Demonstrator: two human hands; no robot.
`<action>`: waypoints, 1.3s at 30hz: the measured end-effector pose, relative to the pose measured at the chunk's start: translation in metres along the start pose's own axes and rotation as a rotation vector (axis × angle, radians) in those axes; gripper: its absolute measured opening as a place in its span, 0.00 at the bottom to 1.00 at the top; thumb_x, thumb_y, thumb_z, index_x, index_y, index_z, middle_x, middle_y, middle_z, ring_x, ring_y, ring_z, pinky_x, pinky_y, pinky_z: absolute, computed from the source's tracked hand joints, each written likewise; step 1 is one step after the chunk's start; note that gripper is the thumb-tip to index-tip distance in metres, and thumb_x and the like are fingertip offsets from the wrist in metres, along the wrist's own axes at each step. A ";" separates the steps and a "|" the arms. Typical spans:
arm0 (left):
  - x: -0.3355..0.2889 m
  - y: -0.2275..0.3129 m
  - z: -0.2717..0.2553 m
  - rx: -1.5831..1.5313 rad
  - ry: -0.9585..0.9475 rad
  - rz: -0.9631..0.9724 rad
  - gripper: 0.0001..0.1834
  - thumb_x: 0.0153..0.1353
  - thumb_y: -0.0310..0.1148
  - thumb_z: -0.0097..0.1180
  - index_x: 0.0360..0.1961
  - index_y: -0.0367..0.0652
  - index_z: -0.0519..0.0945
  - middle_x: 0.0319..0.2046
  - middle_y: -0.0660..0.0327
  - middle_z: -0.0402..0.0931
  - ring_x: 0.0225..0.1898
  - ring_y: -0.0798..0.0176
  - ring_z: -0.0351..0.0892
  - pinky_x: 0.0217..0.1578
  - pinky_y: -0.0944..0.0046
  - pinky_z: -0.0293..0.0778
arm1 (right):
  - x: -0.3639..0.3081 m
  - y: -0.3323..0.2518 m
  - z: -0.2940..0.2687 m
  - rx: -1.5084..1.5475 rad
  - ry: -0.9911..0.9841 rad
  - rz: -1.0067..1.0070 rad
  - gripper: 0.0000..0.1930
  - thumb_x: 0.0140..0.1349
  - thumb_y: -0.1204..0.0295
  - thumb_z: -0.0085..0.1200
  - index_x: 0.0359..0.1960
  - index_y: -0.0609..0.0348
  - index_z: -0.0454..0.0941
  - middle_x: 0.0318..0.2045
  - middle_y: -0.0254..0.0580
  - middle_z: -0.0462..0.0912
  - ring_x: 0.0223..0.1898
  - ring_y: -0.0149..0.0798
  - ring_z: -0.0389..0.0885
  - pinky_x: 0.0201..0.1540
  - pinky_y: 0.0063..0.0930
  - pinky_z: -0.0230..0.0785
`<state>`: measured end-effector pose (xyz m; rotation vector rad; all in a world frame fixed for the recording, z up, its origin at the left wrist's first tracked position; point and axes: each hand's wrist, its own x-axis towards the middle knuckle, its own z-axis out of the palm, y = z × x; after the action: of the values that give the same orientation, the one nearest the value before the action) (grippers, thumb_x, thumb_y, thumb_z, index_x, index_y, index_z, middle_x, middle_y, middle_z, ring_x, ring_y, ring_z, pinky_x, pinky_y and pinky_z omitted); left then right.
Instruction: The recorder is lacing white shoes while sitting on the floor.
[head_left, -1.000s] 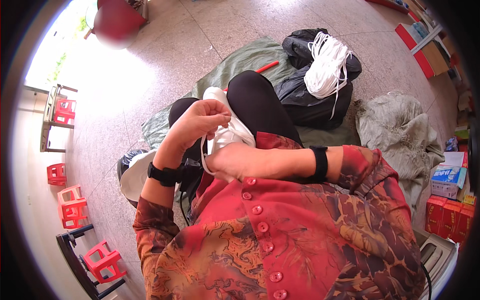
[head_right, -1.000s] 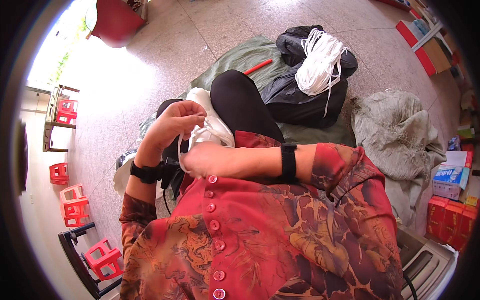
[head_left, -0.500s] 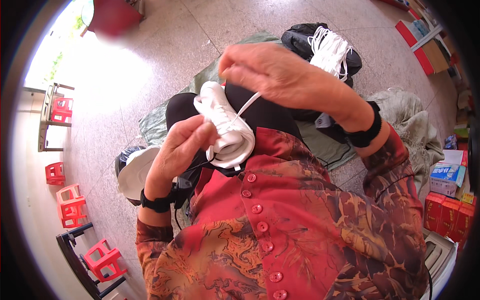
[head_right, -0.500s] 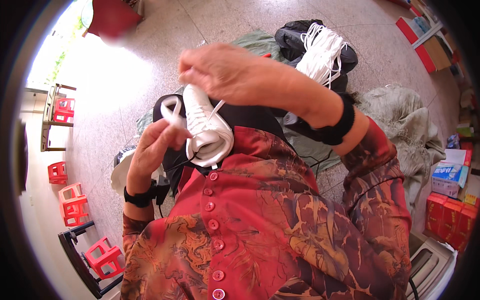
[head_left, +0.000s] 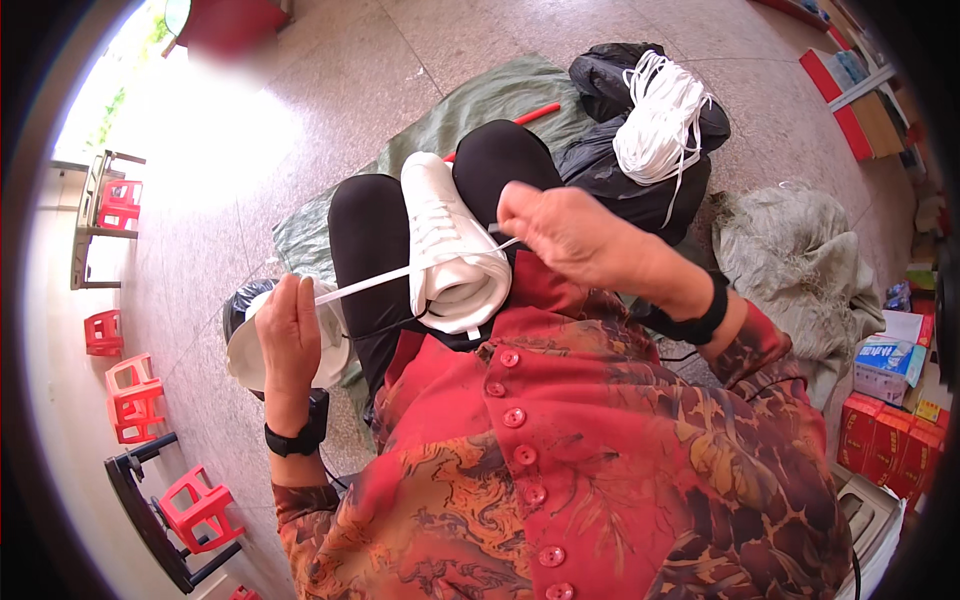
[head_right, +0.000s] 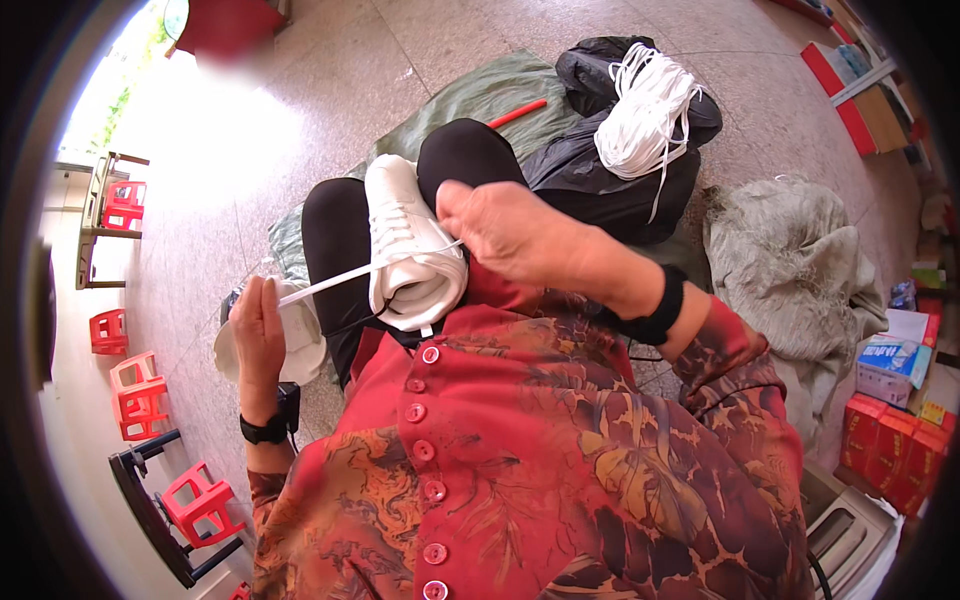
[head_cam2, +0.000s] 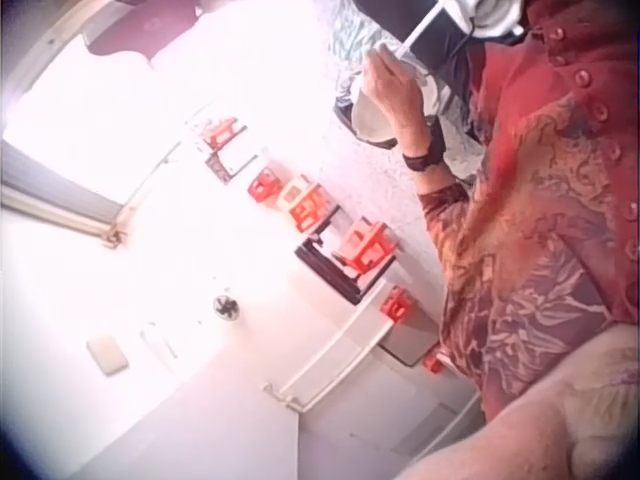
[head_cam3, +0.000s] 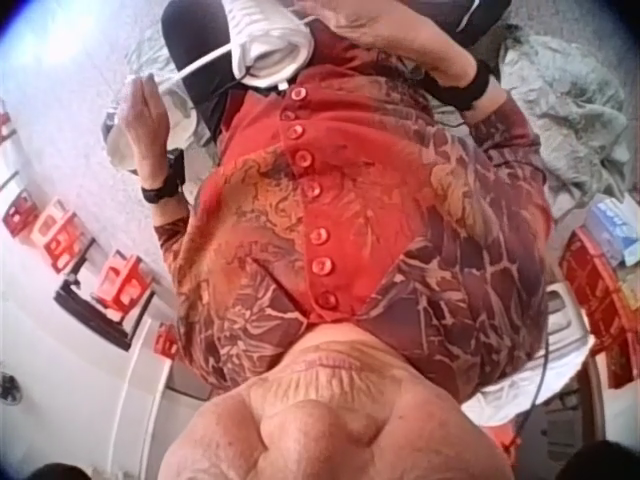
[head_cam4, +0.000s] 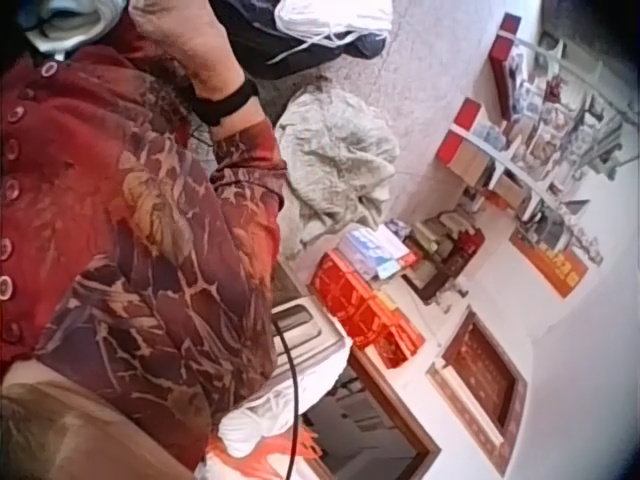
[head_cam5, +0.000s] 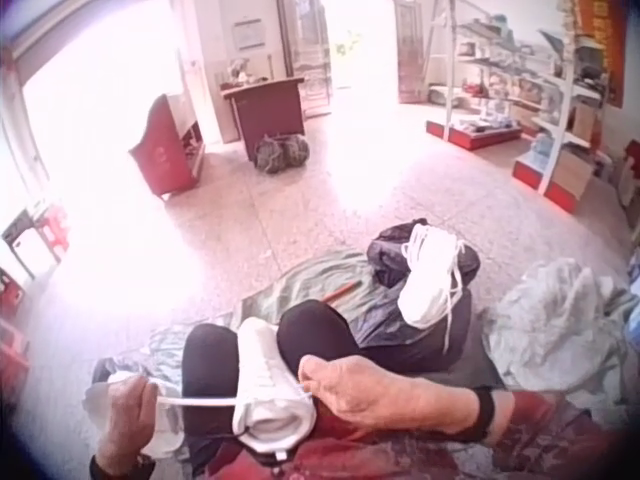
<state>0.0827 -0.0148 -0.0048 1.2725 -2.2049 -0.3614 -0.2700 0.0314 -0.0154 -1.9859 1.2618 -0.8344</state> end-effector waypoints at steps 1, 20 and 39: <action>0.001 0.002 0.001 0.127 0.010 0.070 0.14 0.70 0.29 0.49 0.26 0.36 0.67 0.19 0.53 0.62 0.19 0.56 0.63 0.23 0.55 0.60 | 0.001 0.001 0.010 0.041 -0.061 0.023 0.06 0.68 0.73 0.47 0.36 0.64 0.69 0.27 0.60 0.77 0.32 0.62 0.79 0.33 0.45 0.69; -0.012 0.044 0.061 -0.296 -0.154 -0.160 0.06 0.64 0.23 0.57 0.40 0.34 0.82 0.25 0.63 0.74 0.26 0.72 0.71 0.29 0.70 0.67 | 0.026 0.013 0.025 -0.156 -0.150 -0.251 0.07 0.52 0.76 0.54 0.31 0.67 0.75 0.30 0.60 0.80 0.38 0.60 0.80 0.42 0.47 0.72; -0.014 0.042 0.062 -0.424 -0.084 -0.250 0.07 0.60 0.22 0.63 0.40 0.38 0.85 0.24 0.66 0.69 0.25 0.74 0.68 0.27 0.72 0.66 | 0.028 0.022 0.032 0.071 -0.182 -0.025 0.07 0.66 0.74 0.50 0.33 0.66 0.70 0.28 0.56 0.74 0.32 0.58 0.76 0.36 0.42 0.68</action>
<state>0.0219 0.0158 -0.0389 1.3063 -1.8965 -0.9396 -0.2470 0.0036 -0.0474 -1.9758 1.0903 -0.6835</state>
